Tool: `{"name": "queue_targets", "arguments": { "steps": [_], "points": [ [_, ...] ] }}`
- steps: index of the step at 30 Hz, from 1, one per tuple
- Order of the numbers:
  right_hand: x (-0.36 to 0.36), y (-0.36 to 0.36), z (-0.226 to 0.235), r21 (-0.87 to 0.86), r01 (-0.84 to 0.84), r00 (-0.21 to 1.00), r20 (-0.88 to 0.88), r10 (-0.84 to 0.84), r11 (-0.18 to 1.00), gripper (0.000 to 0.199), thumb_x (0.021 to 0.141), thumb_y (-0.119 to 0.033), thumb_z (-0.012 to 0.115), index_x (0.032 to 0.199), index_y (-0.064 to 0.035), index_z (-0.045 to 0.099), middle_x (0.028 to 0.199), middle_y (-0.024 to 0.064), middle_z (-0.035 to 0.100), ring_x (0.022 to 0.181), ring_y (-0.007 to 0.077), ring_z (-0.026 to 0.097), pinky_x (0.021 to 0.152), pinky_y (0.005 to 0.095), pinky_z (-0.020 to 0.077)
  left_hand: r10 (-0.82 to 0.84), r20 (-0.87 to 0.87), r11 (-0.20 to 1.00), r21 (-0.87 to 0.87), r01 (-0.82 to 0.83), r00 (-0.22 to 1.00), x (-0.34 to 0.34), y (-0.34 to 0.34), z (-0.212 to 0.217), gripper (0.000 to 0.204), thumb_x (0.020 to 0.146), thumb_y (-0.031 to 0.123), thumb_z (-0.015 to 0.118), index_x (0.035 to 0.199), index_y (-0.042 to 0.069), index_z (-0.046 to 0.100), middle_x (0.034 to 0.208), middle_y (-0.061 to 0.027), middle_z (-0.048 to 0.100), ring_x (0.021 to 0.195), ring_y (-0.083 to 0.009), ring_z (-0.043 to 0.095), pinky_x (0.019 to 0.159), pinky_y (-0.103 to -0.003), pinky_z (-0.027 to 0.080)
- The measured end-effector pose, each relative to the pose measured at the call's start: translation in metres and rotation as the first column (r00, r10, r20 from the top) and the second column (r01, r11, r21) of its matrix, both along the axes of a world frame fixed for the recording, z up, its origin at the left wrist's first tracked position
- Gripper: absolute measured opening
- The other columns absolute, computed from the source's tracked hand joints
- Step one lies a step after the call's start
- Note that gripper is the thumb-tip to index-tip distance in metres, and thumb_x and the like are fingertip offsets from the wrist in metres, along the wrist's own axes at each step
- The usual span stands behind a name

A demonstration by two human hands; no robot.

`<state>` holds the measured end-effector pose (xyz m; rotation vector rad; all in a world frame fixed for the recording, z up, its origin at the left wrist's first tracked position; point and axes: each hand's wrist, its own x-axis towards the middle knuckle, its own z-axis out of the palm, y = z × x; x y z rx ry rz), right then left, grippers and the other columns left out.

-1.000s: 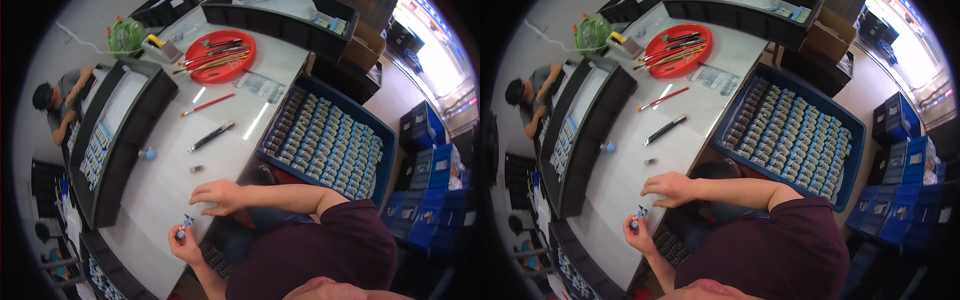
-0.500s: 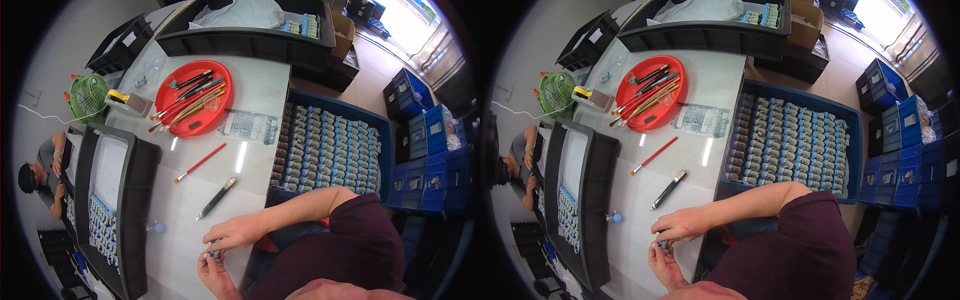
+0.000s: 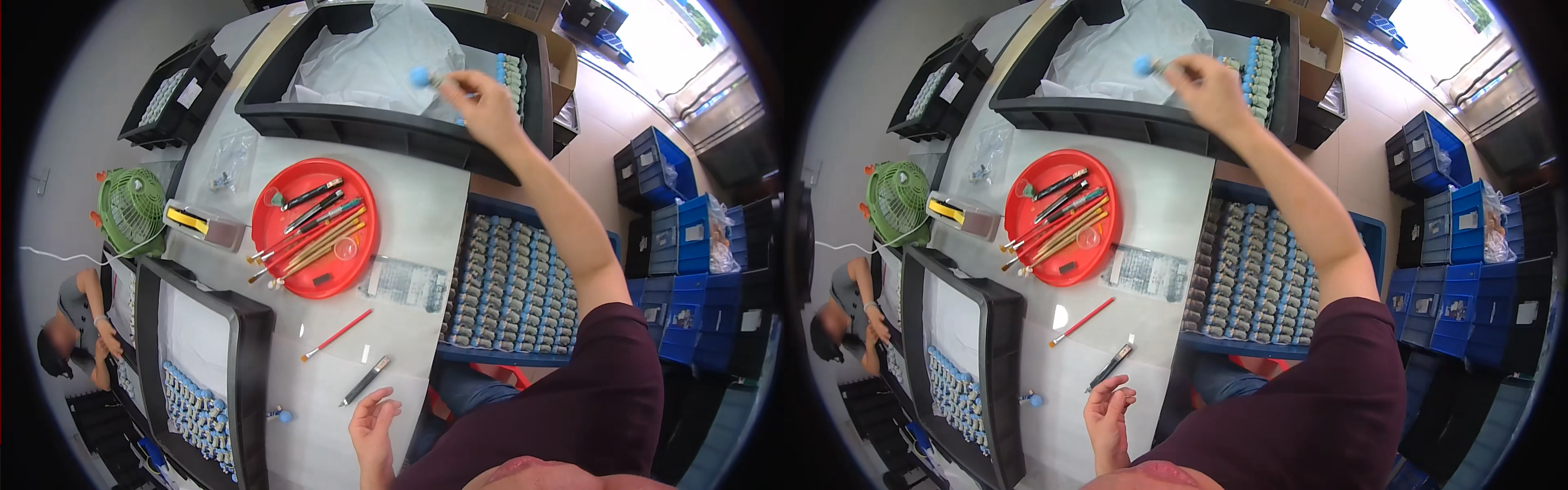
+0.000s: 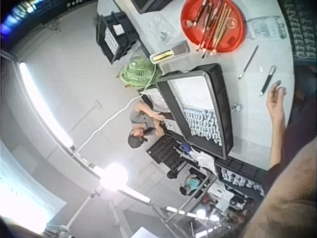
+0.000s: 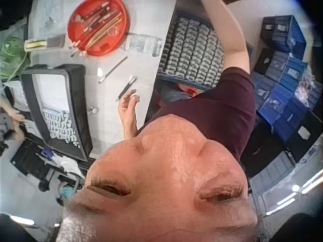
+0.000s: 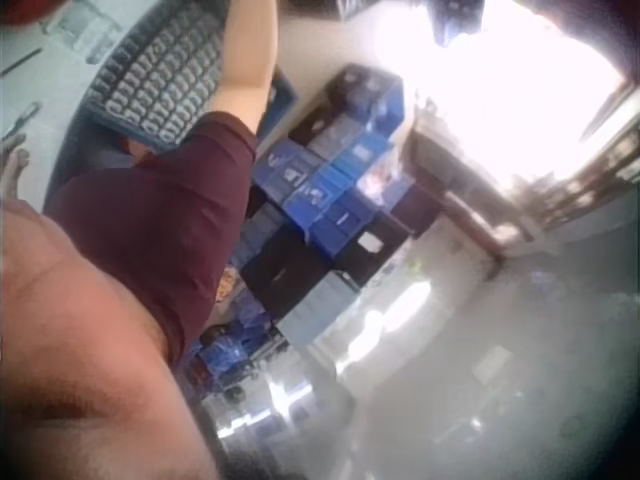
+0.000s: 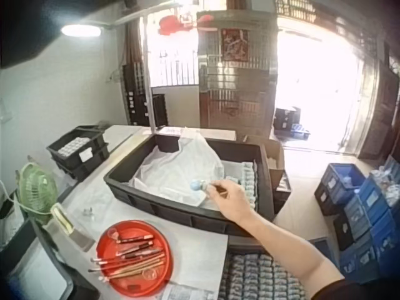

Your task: The person assembles small blue and white figurines by hand. They pick up individual figures from a tray, attach small parts to them, and place the completed figures onto a table. The person also moves a large batch of figures from a tray to the table and covers a tray with a plastic sheet.

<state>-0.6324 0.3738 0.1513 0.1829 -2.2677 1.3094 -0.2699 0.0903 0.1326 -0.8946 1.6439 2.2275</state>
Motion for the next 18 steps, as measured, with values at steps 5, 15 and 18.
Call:
{"name": "queue_targets", "arguments": {
  "steps": [5,15,18],
  "points": [
    [-0.132,0.149,-0.031,0.393,0.409,0.865,0.121,-0.487,0.824,0.03,0.078,-0.035,0.063,0.094,-0.0108,0.069,0.09,0.0125,0.067,0.09,0.0282,0.063,0.081,0.0387,0.0477,0.005,0.044,1.0,-0.029,-0.004,0.999,-0.034,0.016,0.005,0.025,0.081,-0.003,0.058,0.106,-0.006,0.056,0.106,-0.0132,0.061,0.084,-0.015,0.06,0.075,-0.027,0.049],
    [-0.216,0.162,-0.083,0.723,0.218,0.706,0.347,-0.617,0.656,0.037,0.076,-0.039,0.064,0.102,-0.0127,0.067,0.107,0.0128,0.063,0.109,0.033,0.05,0.092,0.0471,0.0354,0.017,0.13,0.995,-0.095,-0.004,0.991,-0.074,0.031,0.004,0.021,0.085,0.0,0.054,0.106,-0.003,0.055,0.104,-0.0134,0.061,0.083,-0.0147,0.06,0.074,-0.026,0.049],
    [-0.219,0.156,-0.088,0.792,0.165,0.673,0.345,-0.654,0.587,0.033,0.075,-0.037,0.064,0.1,-0.0164,0.069,0.106,0.0117,0.064,0.109,0.0335,0.05,0.091,0.0477,0.0339,0.016,0.14,0.995,-0.103,-0.002,0.99,-0.08,0.032,0.006,0.021,0.085,0.0,0.055,0.106,-0.003,0.055,0.104,-0.0134,0.061,0.083,-0.0148,0.06,0.074,-0.026,0.049]
  ]
}}
